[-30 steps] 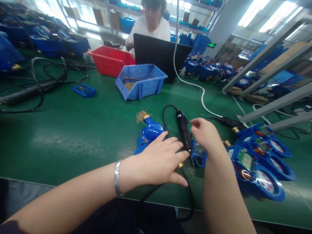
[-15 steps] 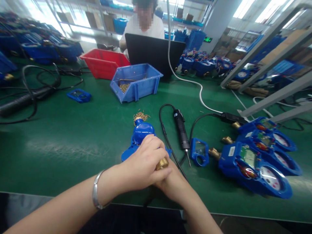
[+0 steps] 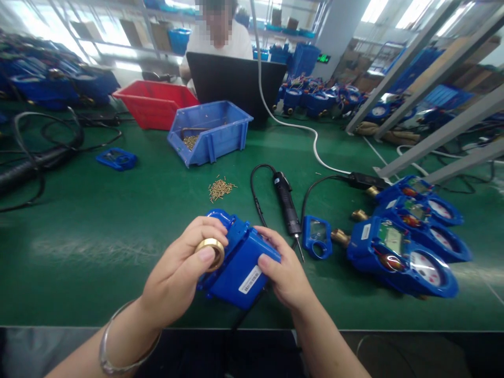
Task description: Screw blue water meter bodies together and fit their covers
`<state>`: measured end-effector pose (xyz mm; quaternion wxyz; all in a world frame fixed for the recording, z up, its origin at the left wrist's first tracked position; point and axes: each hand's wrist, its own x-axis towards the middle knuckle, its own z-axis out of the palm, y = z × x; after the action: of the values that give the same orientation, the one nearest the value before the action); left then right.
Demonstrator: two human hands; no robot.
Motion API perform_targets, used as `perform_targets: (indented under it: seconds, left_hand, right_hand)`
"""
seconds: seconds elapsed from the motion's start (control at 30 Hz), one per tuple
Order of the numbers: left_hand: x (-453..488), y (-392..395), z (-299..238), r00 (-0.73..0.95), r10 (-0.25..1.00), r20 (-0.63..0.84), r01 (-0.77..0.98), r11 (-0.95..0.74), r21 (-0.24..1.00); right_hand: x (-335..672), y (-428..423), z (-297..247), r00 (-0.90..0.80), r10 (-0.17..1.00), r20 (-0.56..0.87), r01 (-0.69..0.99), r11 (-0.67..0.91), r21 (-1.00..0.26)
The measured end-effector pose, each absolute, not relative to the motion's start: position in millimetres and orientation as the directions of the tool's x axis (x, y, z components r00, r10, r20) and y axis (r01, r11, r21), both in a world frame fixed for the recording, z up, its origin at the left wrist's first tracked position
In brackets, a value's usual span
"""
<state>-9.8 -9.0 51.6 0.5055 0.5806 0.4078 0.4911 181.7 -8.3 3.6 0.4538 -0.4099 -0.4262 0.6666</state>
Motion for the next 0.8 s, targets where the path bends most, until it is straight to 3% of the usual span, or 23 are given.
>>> perform_targets:
  seconds: [0.13, 0.27, 0.63, 0.8]
  left_hand:
    - [-6.1, -15.0, 47.7, 0.095, 0.990, 0.101, -0.198, -0.080, 0.977]
    - [-4.5, -23.9, 48.8, 0.079, 0.994, 0.074, -0.252, -0.052, 0.966]
    - [4.8, -33.8, 49.3, 0.146, 0.979, 0.143, -0.021, -0.141, 0.990]
    - [9.7, -33.1, 53.7, 0.245, 0.942, 0.230, 0.122, -0.265, 0.957]
  right_hand:
    - [183.8, -11.5, 5.9, -0.256, 0.950, -0.178, -0.253, -0.243, -0.936]
    - [184.9, -15.2, 11.3, -0.265, 0.941, -0.210, -0.265, -0.280, -0.923]
    - [182.9, -12.9, 25.2, -0.221, 0.932, -0.287, -0.209, -0.333, -0.920]
    - [194.7, -6.0, 29.2, -0.295, 0.902, -0.314, -0.108, -0.359, -0.927]
